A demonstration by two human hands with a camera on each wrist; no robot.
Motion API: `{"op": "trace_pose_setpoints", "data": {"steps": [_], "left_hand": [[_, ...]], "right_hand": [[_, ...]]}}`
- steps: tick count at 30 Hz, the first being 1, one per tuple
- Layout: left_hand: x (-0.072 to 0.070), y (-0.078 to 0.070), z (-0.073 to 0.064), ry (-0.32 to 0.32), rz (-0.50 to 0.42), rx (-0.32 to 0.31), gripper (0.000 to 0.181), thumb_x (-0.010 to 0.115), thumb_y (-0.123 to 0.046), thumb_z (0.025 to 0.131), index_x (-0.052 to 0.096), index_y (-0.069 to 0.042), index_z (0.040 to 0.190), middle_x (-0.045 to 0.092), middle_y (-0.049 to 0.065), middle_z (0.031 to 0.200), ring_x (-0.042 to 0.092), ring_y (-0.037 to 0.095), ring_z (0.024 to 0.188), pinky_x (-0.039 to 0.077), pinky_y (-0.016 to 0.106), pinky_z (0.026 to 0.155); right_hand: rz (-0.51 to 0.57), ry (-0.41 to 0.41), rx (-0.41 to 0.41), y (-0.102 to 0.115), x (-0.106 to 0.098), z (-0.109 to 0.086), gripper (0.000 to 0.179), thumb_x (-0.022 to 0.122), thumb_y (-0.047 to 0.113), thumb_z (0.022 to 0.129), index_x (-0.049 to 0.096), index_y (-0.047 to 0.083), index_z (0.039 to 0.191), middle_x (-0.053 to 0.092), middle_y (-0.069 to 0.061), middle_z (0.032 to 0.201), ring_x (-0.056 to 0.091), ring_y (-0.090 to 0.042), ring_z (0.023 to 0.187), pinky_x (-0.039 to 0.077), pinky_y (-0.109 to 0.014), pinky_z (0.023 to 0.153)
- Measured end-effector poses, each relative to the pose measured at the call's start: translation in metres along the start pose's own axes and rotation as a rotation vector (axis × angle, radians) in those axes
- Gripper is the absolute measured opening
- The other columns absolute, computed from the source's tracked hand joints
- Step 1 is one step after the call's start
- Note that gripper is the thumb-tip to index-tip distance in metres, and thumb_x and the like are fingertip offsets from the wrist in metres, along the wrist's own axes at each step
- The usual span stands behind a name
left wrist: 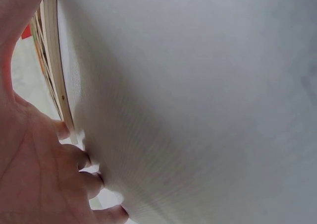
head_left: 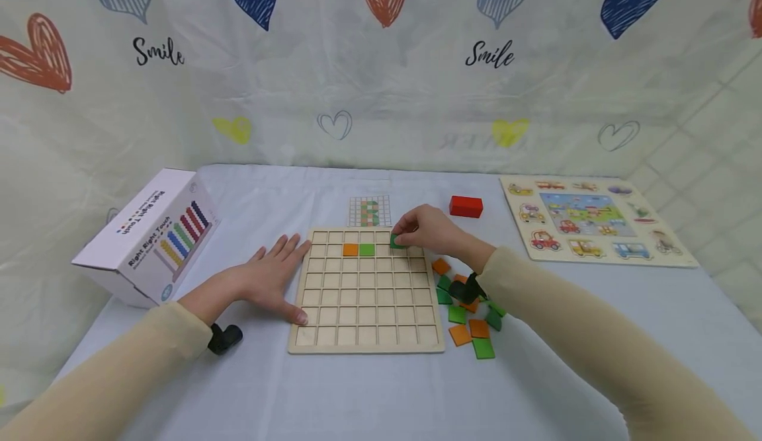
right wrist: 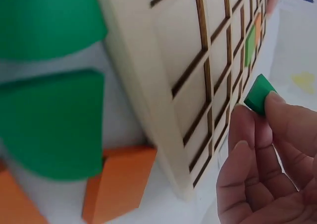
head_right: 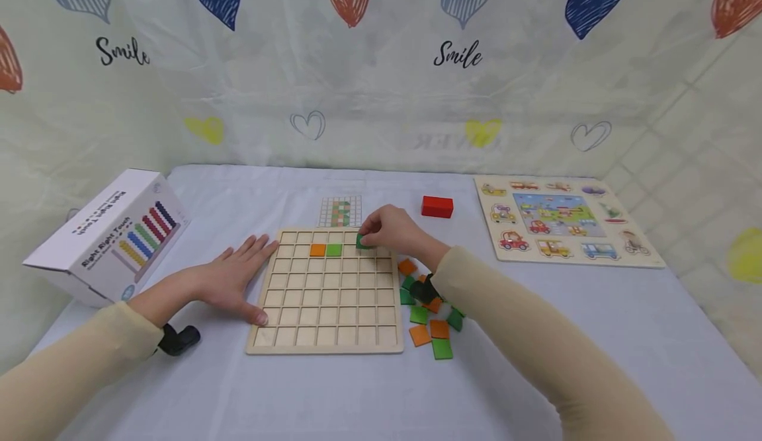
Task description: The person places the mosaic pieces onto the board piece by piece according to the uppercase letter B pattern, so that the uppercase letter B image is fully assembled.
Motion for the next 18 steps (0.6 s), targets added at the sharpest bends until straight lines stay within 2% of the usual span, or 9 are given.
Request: {"op": "trace_pose_setpoints", "data": {"steps": [4, 12, 18], "left_hand": [[0.001, 0.001, 0.000, -0.003, -0.003, 0.003, 0.142, 0.081, -0.073, 0.068, 0.004, 0.000, 0.163, -0.001, 0.029, 0.170, -0.004, 0.052, 0.156, 0.007, 0.078, 0.118], [0.000, 0.001, 0.000, -0.003, -0.005, 0.009, 0.141, 0.081, -0.072, 0.069, 0.004, 0.000, 0.163, -0.002, 0.028, 0.170, -0.004, 0.051, 0.157, 0.007, 0.077, 0.118], [0.000, 0.001, 0.000, -0.001, -0.007, 0.006, 0.141, 0.081, -0.071, 0.070, 0.004, 0.000, 0.163, -0.002, 0.028, 0.170, -0.004, 0.051, 0.157, 0.006, 0.077, 0.119]], "right_hand": [[-0.017, 0.014, -0.007, 0.009, 0.009, 0.005, 0.012, 0.075, 0.014, 0.094, 0.075, 0.005, 0.102, 0.076, -0.008, 0.098, 0.066, -0.017, 0.086, 0.055, -0.030, 0.081], [-0.067, 0.006, 0.010, 0.016, 0.018, 0.011, 0.010, 0.076, 0.013, 0.093, 0.076, 0.006, 0.098, 0.075, -0.007, 0.095, 0.062, -0.018, 0.086, 0.052, -0.025, 0.075], [-0.090, 0.008, 0.020, 0.019, 0.023, 0.012, 0.009, 0.076, 0.012, 0.093, 0.076, 0.005, 0.098, 0.074, -0.008, 0.095, 0.062, -0.019, 0.087, 0.053, -0.029, 0.081]]}}
Point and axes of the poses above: each hand's wrist, its own z-axis towards the middle knuckle, its own x-axis out of the palm, y = z × x, the point moved 8 cm from there along z, towards the middle knuckle
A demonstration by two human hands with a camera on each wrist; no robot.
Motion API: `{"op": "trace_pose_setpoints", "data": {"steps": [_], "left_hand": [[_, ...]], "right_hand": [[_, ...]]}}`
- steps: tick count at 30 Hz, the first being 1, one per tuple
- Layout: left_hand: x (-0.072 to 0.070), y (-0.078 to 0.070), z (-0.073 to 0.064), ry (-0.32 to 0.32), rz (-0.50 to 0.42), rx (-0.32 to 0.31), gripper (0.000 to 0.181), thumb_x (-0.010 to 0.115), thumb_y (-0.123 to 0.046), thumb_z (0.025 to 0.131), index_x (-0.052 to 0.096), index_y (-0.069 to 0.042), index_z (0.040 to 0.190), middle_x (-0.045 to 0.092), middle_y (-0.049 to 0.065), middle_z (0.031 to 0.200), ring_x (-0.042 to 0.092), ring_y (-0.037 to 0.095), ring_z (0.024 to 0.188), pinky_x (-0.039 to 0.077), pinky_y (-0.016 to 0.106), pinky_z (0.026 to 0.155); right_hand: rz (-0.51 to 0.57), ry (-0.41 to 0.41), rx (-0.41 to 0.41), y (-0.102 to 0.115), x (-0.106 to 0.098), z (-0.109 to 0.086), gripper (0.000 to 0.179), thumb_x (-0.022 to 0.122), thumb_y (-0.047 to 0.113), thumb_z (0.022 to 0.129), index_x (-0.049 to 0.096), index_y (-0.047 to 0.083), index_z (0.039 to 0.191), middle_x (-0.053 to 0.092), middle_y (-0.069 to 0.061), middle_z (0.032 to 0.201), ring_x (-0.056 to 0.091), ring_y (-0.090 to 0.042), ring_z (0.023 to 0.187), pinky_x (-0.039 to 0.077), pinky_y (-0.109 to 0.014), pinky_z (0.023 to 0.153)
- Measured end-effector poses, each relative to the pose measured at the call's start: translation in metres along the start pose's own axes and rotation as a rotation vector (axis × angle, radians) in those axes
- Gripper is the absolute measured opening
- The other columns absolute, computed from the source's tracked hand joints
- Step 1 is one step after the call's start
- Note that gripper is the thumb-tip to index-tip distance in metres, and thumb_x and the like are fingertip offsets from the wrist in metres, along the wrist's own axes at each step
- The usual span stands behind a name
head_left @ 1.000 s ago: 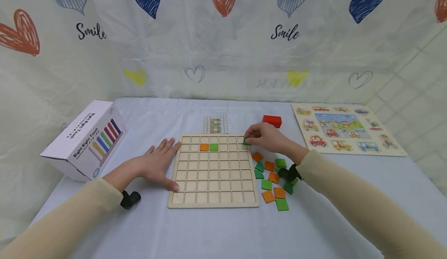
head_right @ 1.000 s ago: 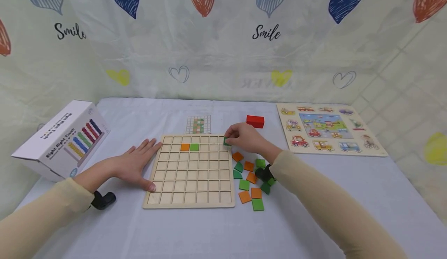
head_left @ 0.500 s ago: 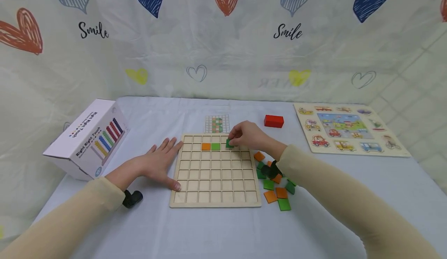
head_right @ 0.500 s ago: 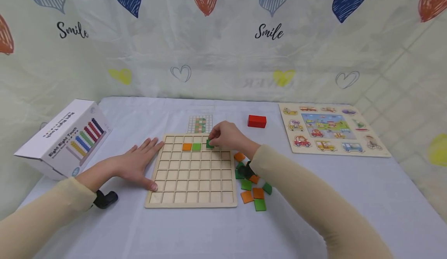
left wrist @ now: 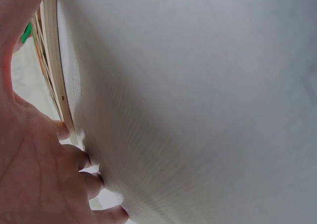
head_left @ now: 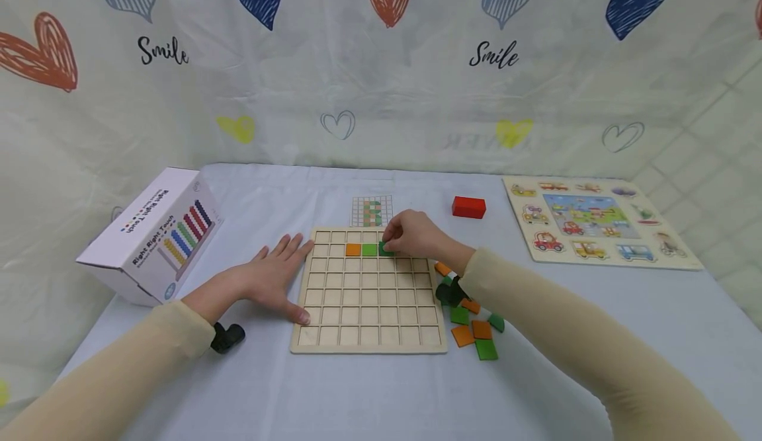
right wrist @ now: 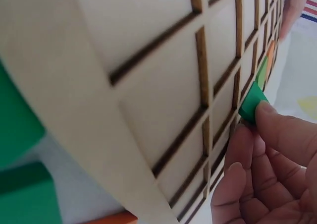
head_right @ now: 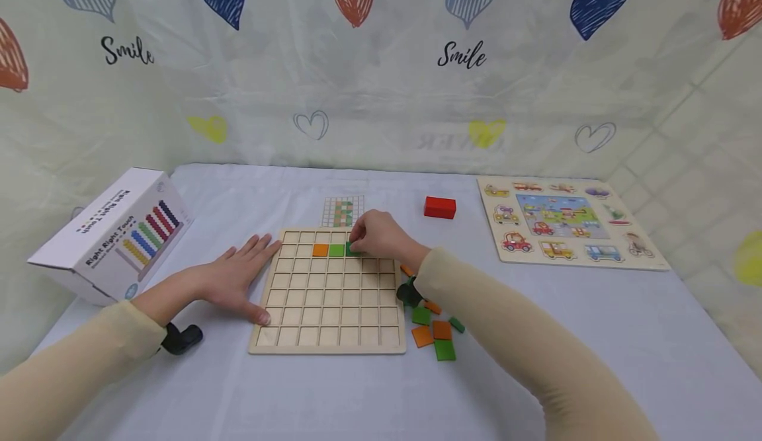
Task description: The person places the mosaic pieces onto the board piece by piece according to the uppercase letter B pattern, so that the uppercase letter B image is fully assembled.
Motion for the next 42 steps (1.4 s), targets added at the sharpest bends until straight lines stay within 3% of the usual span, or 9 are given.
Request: {"op": "trace_pose_setpoints", "data": {"steps": [7, 25, 35, 42], "left_hand": [[-0.001, -0.001, 0.000, 0.001, -0.005, -0.001, 0.141, 0.082, -0.071, 0.069, 0.005, 0.000, 0.163, -0.001, 0.028, 0.170, -0.004, 0.051, 0.156, 0.006, 0.077, 0.119], [-0.001, -0.002, 0.000, -0.008, -0.002, 0.004, 0.141, 0.082, -0.071, 0.068, 0.006, 0.000, 0.163, 0.000, 0.029, 0.170, -0.003, 0.051, 0.156, 0.007, 0.077, 0.118], [-0.001, -0.002, 0.000, -0.008, -0.001, -0.006, 0.141, 0.083, -0.070, 0.068, 0.006, 0.001, 0.163, 0.001, 0.030, 0.169, -0.003, 0.052, 0.156, 0.007, 0.078, 0.118], [0.000, -0.003, 0.000, -0.015, 0.001, -0.007, 0.141, 0.083, -0.070, 0.068, 0.007, 0.002, 0.163, 0.002, 0.030, 0.169, -0.001, 0.052, 0.156, 0.008, 0.078, 0.117]], "right_hand": [[-0.024, -0.024, -0.004, -0.001, 0.002, -0.002, 0.010, 0.075, 0.013, 0.094, 0.077, 0.005, 0.099, 0.076, -0.008, 0.097, 0.064, -0.020, 0.090, 0.055, -0.032, 0.085], [-0.049, -0.051, 0.015, -0.005, 0.003, -0.004, 0.009, 0.076, 0.015, 0.093, 0.079, 0.007, 0.095, 0.077, -0.005, 0.091, 0.062, -0.018, 0.086, 0.053, -0.027, 0.075], [-0.013, 0.042, -0.004, -0.011, 0.000, -0.009, 0.020, 0.061, 0.009, 0.103, 0.078, 0.007, 0.113, 0.075, -0.008, 0.117, 0.061, -0.020, 0.099, 0.055, -0.031, 0.088], [-0.020, 0.010, -0.026, -0.015, -0.015, -0.017, 0.020, 0.061, 0.011, 0.103, 0.075, 0.006, 0.116, 0.075, -0.010, 0.112, 0.066, -0.020, 0.095, 0.057, -0.034, 0.088]]}}
Point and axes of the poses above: each hand's wrist, its own z-axis towards the middle knuckle, its own x-axis out of the palm, y = z × x, the point moved 8 cm from there along z, towards the middle knuckle
